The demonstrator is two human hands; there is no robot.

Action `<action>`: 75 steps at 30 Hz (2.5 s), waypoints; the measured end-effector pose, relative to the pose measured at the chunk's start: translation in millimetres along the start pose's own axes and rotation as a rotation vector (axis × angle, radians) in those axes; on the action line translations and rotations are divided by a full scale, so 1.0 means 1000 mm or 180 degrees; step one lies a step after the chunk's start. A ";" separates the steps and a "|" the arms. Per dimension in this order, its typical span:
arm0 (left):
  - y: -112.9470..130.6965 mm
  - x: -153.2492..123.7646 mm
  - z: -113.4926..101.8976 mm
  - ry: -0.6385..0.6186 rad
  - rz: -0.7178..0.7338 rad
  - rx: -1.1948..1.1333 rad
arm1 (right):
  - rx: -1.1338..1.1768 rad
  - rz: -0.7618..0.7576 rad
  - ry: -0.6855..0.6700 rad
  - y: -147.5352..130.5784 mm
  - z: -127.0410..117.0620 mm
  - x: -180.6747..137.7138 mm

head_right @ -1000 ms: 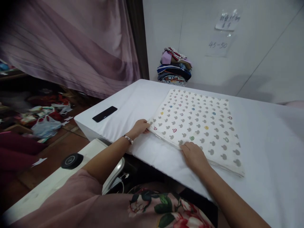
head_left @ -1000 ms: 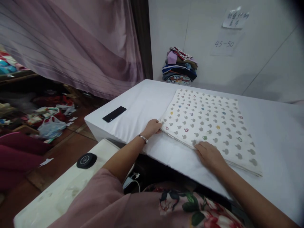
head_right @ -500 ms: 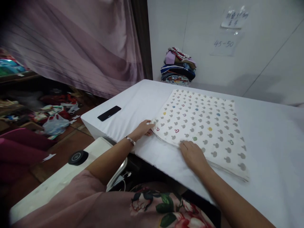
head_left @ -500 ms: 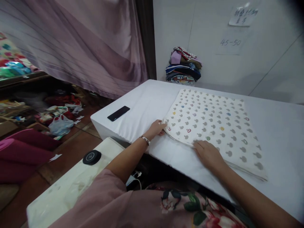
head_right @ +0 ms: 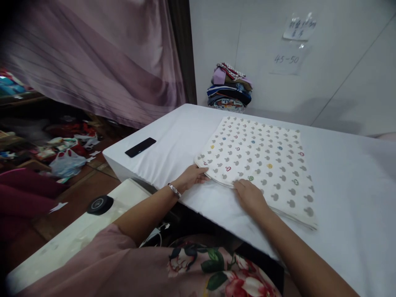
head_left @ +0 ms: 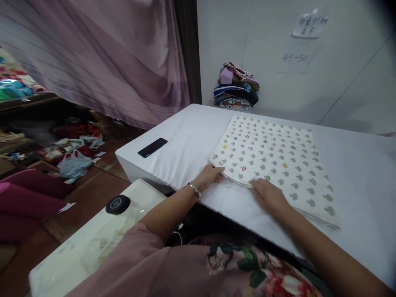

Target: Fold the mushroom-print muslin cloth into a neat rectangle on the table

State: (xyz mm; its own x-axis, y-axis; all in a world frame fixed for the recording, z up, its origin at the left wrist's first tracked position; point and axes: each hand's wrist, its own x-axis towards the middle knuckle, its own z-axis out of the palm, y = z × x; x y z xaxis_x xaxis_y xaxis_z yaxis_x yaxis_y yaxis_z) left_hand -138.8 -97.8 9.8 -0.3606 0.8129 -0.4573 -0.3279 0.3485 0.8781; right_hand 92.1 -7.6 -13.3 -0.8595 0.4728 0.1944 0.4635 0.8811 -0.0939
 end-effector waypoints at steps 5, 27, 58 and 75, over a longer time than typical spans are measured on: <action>0.000 0.003 0.001 0.0175 0.0091 0.0155 | -0.0246 -0.0082 -0.0036 -0.004 0.000 -0.001; 0.003 0.007 -0.007 0.0032 0.0070 0.0208 | 0.0145 -0.0221 0.0340 -0.003 0.009 0.000; -0.001 -0.018 0.013 0.0005 -0.0288 0.0095 | -0.0306 -0.0384 0.0068 -0.015 0.003 -0.002; -0.006 -0.019 -0.005 -0.0161 -0.0240 0.0013 | -0.0413 -0.0664 0.0213 -0.024 0.016 0.005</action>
State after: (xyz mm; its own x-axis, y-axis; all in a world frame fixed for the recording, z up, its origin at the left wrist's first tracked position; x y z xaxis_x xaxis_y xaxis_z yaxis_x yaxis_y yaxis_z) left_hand -134.0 -117.7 12.1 -0.2905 0.8067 -0.5146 -0.3489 0.4115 0.8420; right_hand 73.2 -25.9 -25.6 -0.9252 0.2754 0.2609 0.3051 0.9489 0.0802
